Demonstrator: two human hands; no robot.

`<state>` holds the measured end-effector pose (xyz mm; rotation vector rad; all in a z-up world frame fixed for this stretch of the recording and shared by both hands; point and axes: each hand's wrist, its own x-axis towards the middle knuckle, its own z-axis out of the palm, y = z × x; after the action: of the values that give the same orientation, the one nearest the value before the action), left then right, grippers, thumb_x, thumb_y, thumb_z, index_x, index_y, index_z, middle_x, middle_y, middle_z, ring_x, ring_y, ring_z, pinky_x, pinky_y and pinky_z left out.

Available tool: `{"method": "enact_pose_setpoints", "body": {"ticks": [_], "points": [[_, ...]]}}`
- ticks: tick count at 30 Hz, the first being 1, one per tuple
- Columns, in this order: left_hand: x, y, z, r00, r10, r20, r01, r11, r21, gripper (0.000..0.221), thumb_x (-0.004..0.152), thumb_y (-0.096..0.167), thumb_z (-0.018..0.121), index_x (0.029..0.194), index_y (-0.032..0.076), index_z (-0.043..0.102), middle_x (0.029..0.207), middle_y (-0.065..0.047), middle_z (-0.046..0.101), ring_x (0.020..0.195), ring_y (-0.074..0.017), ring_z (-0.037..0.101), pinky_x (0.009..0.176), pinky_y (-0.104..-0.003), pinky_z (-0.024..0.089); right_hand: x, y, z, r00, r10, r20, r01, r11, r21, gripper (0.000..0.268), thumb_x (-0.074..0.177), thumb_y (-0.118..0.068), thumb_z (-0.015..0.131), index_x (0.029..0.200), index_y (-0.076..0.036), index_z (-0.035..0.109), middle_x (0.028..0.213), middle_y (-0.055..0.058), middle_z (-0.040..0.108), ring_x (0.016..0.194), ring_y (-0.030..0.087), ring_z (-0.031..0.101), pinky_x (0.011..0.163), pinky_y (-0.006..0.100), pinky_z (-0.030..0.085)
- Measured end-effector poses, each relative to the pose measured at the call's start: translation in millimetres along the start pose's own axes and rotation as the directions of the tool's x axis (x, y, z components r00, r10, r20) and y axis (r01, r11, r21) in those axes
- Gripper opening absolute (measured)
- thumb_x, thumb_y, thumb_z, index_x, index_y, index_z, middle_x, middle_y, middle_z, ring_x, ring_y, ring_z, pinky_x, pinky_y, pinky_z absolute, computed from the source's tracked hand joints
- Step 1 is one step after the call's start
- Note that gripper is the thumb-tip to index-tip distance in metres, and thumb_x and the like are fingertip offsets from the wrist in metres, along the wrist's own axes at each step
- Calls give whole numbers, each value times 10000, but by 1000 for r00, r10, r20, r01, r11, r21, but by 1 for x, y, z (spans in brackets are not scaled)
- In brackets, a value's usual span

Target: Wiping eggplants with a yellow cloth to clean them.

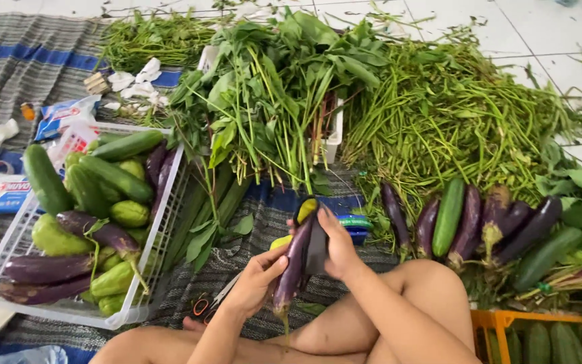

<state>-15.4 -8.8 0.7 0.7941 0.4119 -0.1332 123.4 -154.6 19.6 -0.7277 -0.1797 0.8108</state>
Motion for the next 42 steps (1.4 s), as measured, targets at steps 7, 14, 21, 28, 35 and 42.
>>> {"method": "enact_pose_setpoints", "body": {"ticks": [7,14,21,28,35,42], "points": [[6,-2,0,988,23,-154,-11,997,77,500,984,83,586,1469,-39,588,1154,-149,720,810,-157,632,686,-272,526,-3,14,6,978,187,96,-202,964,174,597,1058,-483,342,1487,-90,476,1469,116,575,1133,210,650,979,398,547],[11,3,4,958,147,-247,-107,980,169,457,1028,173,528,1430,-27,610,976,-157,723,663,-184,613,601,-293,532,20,-4,3,982,-80,171,122,960,-253,583,1041,-308,481,1572,-125,321,1377,226,585,1094,237,634,951,377,530],[13,12,-9,831,205,-516,-109,972,210,473,1096,294,411,1245,-51,698,893,-110,654,705,-140,497,650,-283,421,-26,40,5,916,362,176,-124,670,-731,682,1033,-364,447,1618,-100,215,1513,43,507,1286,131,502,1101,283,371],[48,-31,-52,722,526,-450,-87,714,695,467,1048,400,513,973,38,798,858,-199,733,817,-279,678,811,-475,532,13,51,25,988,67,-138,-118,909,-400,678,1036,-326,587,1569,5,329,1642,199,294,1531,318,238,1286,466,168],[40,-42,-34,896,254,-365,5,815,579,401,1043,317,487,962,22,746,614,-214,658,432,-297,696,347,-357,571,12,46,-20,993,15,-118,-31,990,-134,526,1002,-332,599,1381,31,567,1157,295,716,1070,373,719,971,514,566],[27,-31,-19,925,191,-329,-41,910,412,373,1067,277,494,1019,-18,719,692,-222,644,525,-308,718,360,-342,608,-2,15,-4,973,-218,-78,215,975,-51,333,931,-74,661,1243,30,612,1192,233,704,1275,408,621,1136,533,436]]}}
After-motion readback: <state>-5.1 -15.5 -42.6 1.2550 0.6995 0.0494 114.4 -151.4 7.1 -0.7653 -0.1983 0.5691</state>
